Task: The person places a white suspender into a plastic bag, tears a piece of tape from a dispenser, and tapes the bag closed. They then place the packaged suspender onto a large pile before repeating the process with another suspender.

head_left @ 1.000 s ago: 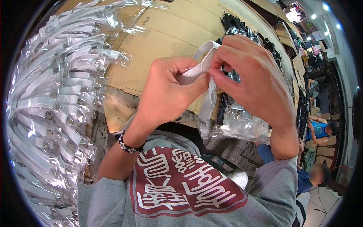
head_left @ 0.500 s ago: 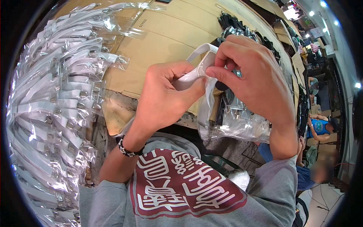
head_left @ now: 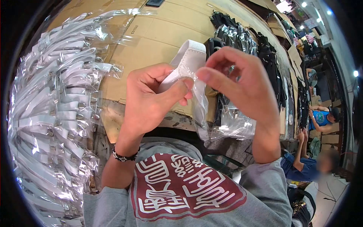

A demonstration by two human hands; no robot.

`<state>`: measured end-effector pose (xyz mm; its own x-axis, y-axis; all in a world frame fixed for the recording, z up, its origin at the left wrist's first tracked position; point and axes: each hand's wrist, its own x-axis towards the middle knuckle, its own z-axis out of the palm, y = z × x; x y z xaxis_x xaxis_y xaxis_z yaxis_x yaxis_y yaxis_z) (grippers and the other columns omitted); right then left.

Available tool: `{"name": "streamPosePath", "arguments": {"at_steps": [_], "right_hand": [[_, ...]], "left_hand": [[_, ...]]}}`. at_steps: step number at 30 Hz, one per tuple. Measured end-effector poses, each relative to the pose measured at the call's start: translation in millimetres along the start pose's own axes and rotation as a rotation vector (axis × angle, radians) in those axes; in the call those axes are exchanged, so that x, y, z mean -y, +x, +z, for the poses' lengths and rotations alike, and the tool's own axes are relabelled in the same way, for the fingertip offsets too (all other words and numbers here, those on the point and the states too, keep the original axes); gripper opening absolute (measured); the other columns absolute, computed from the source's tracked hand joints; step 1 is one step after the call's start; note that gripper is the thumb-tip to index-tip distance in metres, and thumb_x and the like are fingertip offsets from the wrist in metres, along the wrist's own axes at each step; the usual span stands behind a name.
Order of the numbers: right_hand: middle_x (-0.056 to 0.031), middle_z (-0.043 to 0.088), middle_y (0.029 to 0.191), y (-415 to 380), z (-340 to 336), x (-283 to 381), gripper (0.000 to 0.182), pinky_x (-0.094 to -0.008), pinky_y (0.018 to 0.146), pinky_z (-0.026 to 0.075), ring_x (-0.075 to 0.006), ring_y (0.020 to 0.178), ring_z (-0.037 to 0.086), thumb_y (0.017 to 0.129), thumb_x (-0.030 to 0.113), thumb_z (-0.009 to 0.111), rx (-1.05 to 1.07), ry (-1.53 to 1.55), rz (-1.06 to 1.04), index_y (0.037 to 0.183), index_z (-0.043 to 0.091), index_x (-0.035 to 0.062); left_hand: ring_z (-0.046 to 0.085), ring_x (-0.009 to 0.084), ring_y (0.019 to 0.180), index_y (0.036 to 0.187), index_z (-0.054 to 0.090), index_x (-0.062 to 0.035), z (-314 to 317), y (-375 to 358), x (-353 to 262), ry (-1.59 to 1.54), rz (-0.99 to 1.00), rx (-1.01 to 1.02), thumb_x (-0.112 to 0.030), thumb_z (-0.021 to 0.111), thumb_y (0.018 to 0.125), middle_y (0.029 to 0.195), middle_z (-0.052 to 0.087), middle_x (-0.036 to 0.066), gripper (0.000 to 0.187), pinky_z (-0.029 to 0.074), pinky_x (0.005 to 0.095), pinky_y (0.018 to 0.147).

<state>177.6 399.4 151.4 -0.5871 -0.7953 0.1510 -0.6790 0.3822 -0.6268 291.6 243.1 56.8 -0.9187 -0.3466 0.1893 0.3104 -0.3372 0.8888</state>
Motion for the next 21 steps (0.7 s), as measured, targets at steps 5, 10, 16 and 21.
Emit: {"name": "streamPosePath", "arguments": {"at_steps": [5,10,16,21], "right_hand": [[0.0032,0.058,0.069,-3,24,-19,0.031,-0.0230,0.054,0.038,-0.0024,0.062,0.046,0.090,0.027,0.077,0.019,0.414,0.071,0.085,0.067,-0.0016],[0.0057,0.056,0.069,1,25,-31,0.030,-0.0212,0.050,0.031,-0.0003,0.060,0.042,0.091,0.028,0.076,0.078,0.508,0.067,0.085,0.068,-0.0005],[0.0051,0.057,0.067,1,26,-26,0.031,-0.0225,0.052,0.034,-0.0011,0.061,0.044,0.091,0.029,0.075,0.058,0.497,0.112,0.084,0.069,-0.0008],[0.0034,0.059,0.067,1,28,-19,0.031,-0.0228,0.054,0.038,-0.0019,0.063,0.047,0.091,0.028,0.074,0.025,0.426,0.104,0.083,0.070,-0.0015]], "left_hand": [[0.066,0.0092,0.067,0.095,0.071,0.0066,-1,-4,2,-0.001,0.015,0.011,0.000,0.070,0.090,0.080,0.072,0.009,0.008,0.053,0.0220,0.060],[0.065,0.0090,0.067,0.095,0.071,0.0067,-3,-5,7,-0.001,0.022,0.013,0.000,0.071,0.090,0.080,0.072,0.009,0.008,0.053,0.0225,0.060],[0.065,0.0083,0.069,0.096,0.071,0.0059,-2,-4,4,0.041,0.011,0.014,-0.001,0.071,0.091,0.081,0.071,0.007,0.009,0.053,0.0219,0.061],[0.064,0.0076,0.070,0.096,0.071,0.0053,-3,-5,4,0.070,0.005,0.008,-0.001,0.071,0.091,0.081,0.071,0.006,0.008,0.052,0.0213,0.062]]}}
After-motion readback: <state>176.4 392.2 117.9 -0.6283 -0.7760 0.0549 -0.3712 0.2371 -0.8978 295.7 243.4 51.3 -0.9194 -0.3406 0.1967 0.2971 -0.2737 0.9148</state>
